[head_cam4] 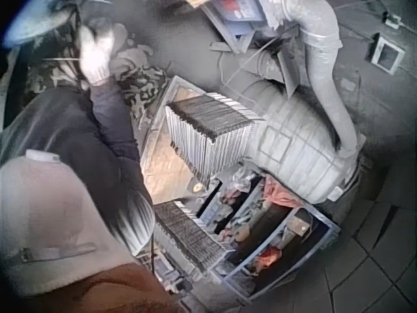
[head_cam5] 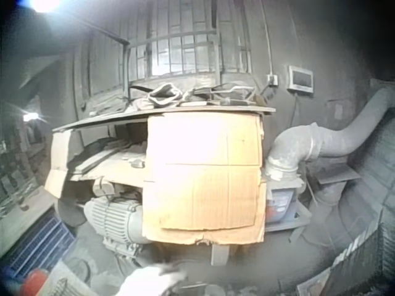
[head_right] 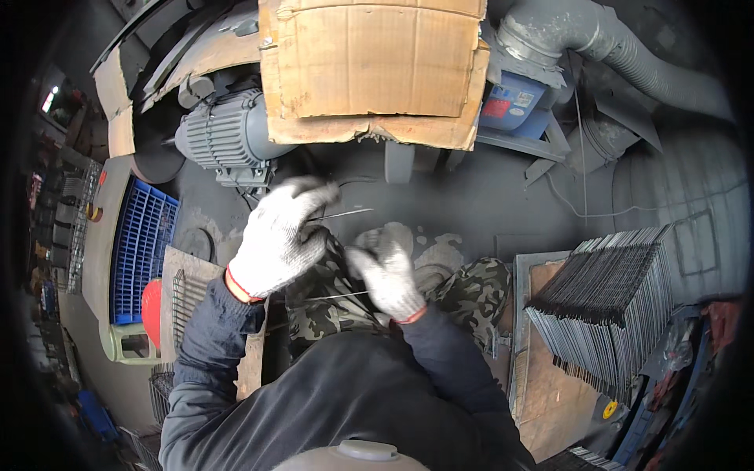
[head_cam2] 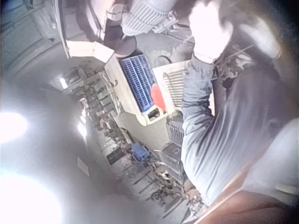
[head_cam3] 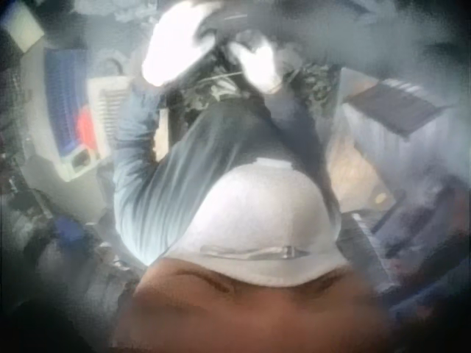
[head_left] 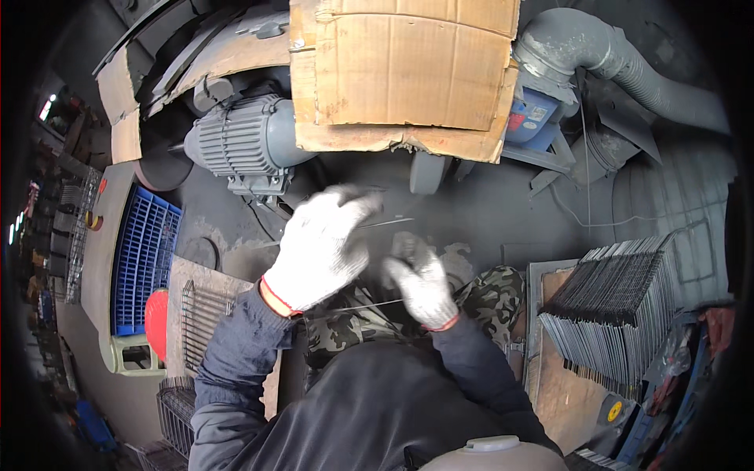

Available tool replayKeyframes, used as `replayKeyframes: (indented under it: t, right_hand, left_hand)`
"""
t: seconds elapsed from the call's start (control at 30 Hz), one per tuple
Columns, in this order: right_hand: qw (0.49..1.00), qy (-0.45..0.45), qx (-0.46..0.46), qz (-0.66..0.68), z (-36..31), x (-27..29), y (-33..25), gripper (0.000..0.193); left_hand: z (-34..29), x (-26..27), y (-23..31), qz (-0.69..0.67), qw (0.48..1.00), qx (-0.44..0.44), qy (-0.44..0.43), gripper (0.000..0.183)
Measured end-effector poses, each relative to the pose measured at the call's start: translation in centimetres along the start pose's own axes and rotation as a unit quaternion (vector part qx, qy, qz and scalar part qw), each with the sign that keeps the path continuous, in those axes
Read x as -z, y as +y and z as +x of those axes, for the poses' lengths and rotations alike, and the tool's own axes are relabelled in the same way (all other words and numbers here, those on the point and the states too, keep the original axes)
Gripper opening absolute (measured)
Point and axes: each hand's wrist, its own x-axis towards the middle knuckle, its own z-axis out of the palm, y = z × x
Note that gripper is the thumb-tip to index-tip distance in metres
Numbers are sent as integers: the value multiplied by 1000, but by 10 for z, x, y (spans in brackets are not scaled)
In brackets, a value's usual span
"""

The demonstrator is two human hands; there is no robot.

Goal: Picking up, inspecting, and stacking or assembling metal wire grids.

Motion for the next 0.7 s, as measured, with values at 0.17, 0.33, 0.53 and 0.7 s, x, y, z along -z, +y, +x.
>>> replayKeyframes:
  t: [0.17, 0.33, 0.53, 0.7]
  right_hand:
    - [978, 175, -12, -109, -4, 89, -2, 7]
    - [969, 228, -95, -23, -2, 151, 6, 15]
    - [951, 262, -153, -64, 4, 186, -34, 25]
    - [926, 306, -201, -92, 32, 185, -31, 27]
  left_hand:
    - [-6, -83, -54, -235, 928, 206, 202, 90]
    - [11, -183, -51, -683, 662, 308, -7, 58]
    - [48, -223, -29, -635, 679, 367, -39, 28]
    - [49, -226, -34, -650, 682, 334, -23, 20]
